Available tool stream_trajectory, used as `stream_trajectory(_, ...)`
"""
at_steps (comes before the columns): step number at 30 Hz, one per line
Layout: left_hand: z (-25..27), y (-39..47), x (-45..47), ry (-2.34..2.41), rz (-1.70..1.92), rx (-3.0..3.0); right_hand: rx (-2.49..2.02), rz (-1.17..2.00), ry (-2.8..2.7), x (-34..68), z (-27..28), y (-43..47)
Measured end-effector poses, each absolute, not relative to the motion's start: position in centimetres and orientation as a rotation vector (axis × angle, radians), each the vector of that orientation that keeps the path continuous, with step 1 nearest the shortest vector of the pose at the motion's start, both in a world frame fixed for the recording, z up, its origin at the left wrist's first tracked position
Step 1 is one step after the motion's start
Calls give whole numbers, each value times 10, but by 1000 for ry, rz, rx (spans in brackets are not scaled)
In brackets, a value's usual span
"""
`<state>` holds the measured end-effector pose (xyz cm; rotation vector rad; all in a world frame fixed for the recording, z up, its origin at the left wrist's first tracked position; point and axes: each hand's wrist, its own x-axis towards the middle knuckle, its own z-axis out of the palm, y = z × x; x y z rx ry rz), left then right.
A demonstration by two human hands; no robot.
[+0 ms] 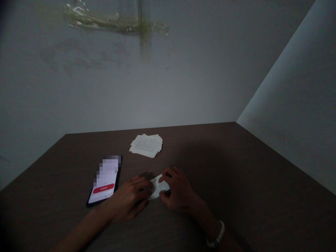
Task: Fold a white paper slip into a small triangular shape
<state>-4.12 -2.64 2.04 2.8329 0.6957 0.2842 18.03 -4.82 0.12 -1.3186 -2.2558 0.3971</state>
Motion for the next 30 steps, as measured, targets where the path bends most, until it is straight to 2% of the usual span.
stream_trajectory(21, 27, -17, -47, 664, 320, 2637, -1513, 327, -2236, 169, 6, -58)
stream_trajectory(30, 22, -16, -47, 790, 481, 2456, -1579, 317, -2196, 161, 6, -63)
